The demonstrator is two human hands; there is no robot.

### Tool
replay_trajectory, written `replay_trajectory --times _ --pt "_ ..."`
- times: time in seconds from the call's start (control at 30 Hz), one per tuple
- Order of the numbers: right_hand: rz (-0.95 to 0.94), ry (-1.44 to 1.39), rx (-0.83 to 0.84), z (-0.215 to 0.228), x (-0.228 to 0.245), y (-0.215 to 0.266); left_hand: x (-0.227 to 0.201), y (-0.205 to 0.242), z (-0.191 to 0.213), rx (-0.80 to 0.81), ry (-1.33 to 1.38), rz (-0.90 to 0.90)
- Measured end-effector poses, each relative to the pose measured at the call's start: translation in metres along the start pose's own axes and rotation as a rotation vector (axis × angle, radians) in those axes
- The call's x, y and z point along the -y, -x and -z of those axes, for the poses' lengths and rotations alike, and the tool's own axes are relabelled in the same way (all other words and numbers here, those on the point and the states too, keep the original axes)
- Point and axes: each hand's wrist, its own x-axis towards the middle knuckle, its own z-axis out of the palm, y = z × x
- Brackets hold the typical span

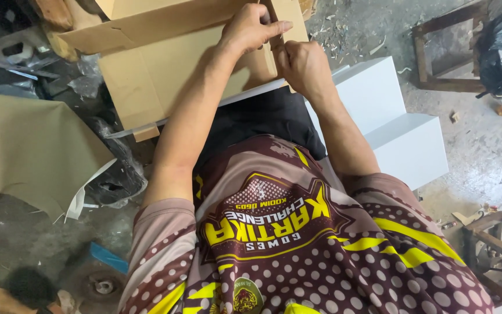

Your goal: Assembling white cardboard boxes by folding them and then inserting them into brown cardboard sleeves.

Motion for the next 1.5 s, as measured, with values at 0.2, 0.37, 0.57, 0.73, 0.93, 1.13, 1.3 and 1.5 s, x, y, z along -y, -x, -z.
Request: replay_trajectory --times 0.2,0.37,0.57,0.73,0.93,1.13,1.3,1.5 --pt "-0.037 0.092 0.017 0.006 0.002 -0.009 0.017 -0.024 -0.013 -0.027 0.328 -0.159" --pt "-0.264 0.186 0.120 0.003 0.003 -0.022 0.022 -0.029 -0.009 0.007 0.614 -0.208" --pt "-0.104 0.071 -0.102 -0.005 -0.007 -0.035 0.024 -0.034 -0.008 0.013 0.591 -0.220" --pt "-0.036 0.061 -0.190 -0.013 -0.010 -0.034 0.020 -0.026 -0.007 -0.013 0.569 -0.204" --pt "-0.007 0.071 -0.167 -0.012 -0.011 -0.036 0.022 -0.038 -0.015 -0.060 0.509 -0.178" --pt "0.002 0.124 -0.088 -0.006 -0.018 -0.037 0.029 -0.011 0.003 -0.123 0.238 -0.251" --pt "0.011 0.145 -0.139 -0.011 -0.021 -0.037 0.017 0.062 0.000 0.153 -0.013 -0.321" --pt "0.109 0.234 -0.092 -0.008 -0.038 -0.038 0.062 0.074 -0.043 -0.213 -0.345 -0.638"
